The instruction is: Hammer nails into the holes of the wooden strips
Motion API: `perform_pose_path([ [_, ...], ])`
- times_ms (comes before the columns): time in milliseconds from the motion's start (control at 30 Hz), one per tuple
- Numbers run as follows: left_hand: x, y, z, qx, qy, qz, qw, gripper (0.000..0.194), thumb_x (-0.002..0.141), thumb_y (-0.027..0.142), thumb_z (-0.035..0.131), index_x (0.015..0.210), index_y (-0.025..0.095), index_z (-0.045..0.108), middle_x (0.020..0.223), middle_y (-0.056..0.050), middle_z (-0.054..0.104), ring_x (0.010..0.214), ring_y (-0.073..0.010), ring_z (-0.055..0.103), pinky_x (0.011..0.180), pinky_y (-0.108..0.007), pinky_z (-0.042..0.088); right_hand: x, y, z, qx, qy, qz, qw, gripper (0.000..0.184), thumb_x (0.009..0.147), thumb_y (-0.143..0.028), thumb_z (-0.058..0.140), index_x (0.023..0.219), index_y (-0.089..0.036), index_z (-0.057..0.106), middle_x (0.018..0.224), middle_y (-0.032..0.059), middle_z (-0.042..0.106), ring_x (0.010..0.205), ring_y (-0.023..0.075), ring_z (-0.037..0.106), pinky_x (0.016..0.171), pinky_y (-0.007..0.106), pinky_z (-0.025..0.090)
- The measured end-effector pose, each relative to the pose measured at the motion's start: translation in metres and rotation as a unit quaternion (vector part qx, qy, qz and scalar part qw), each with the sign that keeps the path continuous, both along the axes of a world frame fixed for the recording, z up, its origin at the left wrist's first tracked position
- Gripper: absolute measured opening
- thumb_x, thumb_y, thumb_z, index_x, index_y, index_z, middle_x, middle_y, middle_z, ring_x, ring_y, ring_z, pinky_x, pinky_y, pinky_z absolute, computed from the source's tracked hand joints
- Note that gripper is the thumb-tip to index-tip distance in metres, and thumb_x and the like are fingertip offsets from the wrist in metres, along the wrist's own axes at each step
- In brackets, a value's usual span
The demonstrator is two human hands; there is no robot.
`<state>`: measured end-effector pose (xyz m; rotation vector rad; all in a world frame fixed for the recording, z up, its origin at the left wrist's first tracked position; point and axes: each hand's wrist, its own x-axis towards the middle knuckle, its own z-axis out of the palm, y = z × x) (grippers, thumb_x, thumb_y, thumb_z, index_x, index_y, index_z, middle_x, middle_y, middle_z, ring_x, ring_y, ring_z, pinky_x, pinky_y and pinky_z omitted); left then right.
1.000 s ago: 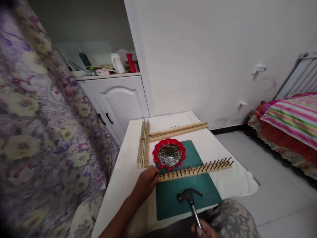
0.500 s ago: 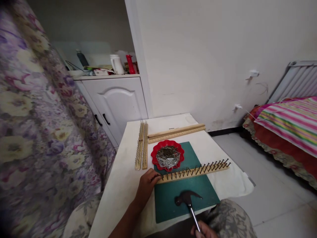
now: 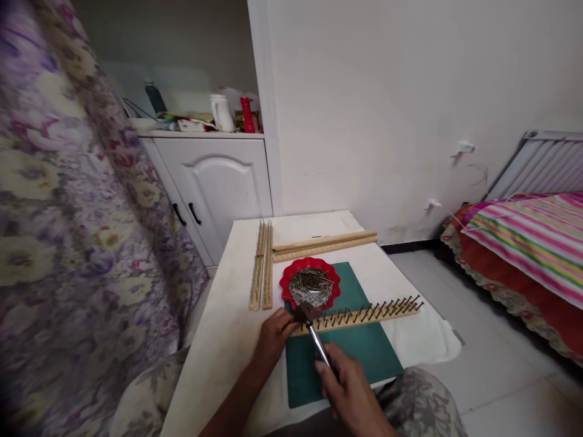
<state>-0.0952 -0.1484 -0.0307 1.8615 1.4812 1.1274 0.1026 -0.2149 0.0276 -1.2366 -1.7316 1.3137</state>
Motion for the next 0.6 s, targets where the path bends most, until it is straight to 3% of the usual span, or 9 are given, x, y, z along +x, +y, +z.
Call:
perform_pose_path([
  [100,-0.001,0.000,-0.002,0.002,-0.008,-0.003,1.000,0.015,0.082,0.024,0.056,0.075,0.017,0.067,0.077,-0.002,0.058,0.074,-0.0151,0.056,0.066,-0.023,0.040,-0.009,0.009,0.001,0.058,-0.067,0.008,0.996,0.020,0.091,-0.036,0.043,0.083,-0.021,0.053,0.057,-0.0067,0.048,0.053,0.0137,0.050,0.051,0.024,0.037],
  [233,-0.002,0.000,-0.003,0.005,-0.017,0.000,1.000,0.020,0.084,0.027,0.054,0.072,0.016,0.066,0.077,-0.003,0.060,0.074,-0.0159,0.056,0.067,-0.024,0.042,-0.014,0.011,-0.006,0.071,-0.096,0.006,0.993,0.020,0.090,-0.035,0.043,0.083,-0.020,0.053,0.062,-0.0038,0.051,0.057,0.0165,0.051,0.057,0.027,0.037],
  [600,0.000,-0.002,0.005,-0.005,-0.011,-0.007,1.000,0.017,0.083,0.026,0.054,0.076,0.017,0.066,0.078,-0.002,0.058,0.075,-0.0157,0.056,0.067,-0.024,0.042,-0.013,0.007,-0.011,0.054,-0.052,-0.011,0.997,0.021,0.091,-0.038,0.043,0.082,-0.022,0.053,0.060,-0.0063,0.047,0.054,0.0131,0.048,0.052,0.024,0.037],
])
